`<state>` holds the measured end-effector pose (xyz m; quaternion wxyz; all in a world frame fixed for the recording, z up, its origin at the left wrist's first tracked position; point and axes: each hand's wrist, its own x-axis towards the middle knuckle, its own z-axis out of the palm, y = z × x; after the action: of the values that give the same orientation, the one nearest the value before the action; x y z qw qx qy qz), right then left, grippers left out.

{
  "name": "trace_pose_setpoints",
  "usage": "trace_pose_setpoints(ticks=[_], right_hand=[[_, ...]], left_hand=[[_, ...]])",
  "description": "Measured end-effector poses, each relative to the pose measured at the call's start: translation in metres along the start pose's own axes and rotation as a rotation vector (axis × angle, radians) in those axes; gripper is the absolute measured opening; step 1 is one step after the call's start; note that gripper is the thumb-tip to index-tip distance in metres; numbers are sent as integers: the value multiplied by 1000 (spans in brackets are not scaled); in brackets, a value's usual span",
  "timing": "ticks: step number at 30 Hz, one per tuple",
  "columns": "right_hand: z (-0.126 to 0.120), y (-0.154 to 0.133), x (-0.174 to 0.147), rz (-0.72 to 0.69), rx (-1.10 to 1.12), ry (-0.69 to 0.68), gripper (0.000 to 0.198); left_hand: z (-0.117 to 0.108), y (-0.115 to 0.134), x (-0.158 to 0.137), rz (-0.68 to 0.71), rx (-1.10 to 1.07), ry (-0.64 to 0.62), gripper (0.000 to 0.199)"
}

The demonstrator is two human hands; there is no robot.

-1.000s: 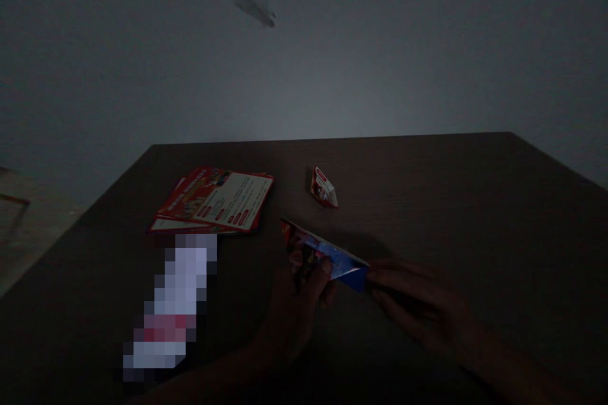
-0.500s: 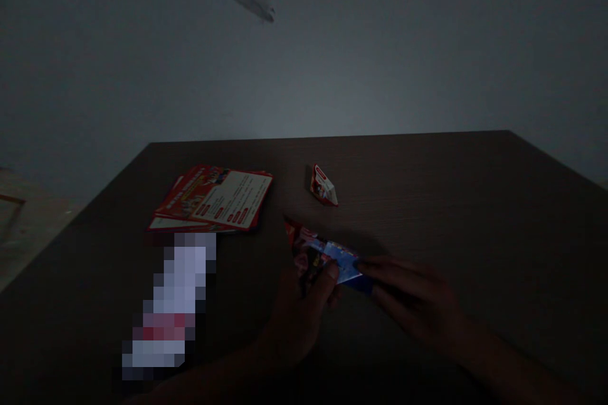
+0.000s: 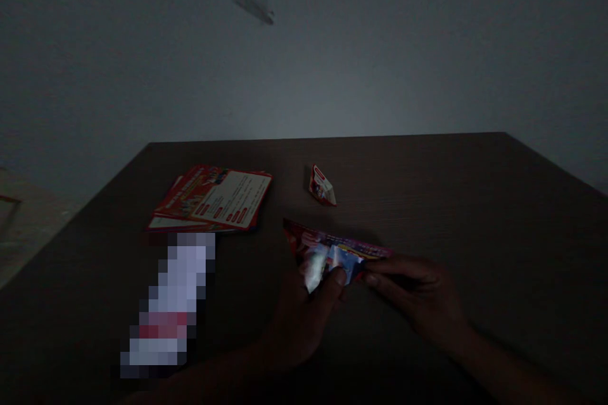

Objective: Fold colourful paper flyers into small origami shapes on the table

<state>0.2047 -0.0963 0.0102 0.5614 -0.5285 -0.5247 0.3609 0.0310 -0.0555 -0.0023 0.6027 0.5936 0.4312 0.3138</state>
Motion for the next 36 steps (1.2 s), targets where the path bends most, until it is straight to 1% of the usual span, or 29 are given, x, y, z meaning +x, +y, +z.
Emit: trace_pose_setpoints(ticks=[5,8,11,13,16,19,21,22,25,26,28,31,33,36], right_hand=[[3,2,-3,40,15,87,19],[4,2,-4,59,19,94,12],[4,1,-3,58,-42,100,6],[5,0,-3,53,-51,132,11],[6,-2,-3,76,63,177,28],[7,-3,-3,170,207,133,43],[7,-3,-2,229,232,75,49],[7,-2,-2,248,220,33,48],[5,0,-3,253,135,-129,22],[5,1,-3,242,104,-165,18],[4,2,-4,211,51,-187,20],[3,1,-4,188,15,-191,24],[2,1,-4,202,25,-197,25],[1,0,-4,218,91,-216,27]], left_hand=[[-1,-1,-2,-31,40,-32,32],[-1,1,-3,-17,13,-38,30],[0,4,-3,-20,-8,-17,25],[1,7,-4,-39,-33,2,23],[3,9,-4,-83,-93,37,34],[4,9,-3,-100,-105,71,29],[3,9,-2,-79,-124,60,22],[3,9,-1,-63,-139,47,20],[3,9,0,-16,-150,-6,17],[3,9,1,-7,-147,-21,16],[3,8,1,-1,-157,-53,15],[4,7,2,24,-230,-99,12],[4,6,2,31,-261,-115,11],[3,7,2,10,-231,-137,8]])
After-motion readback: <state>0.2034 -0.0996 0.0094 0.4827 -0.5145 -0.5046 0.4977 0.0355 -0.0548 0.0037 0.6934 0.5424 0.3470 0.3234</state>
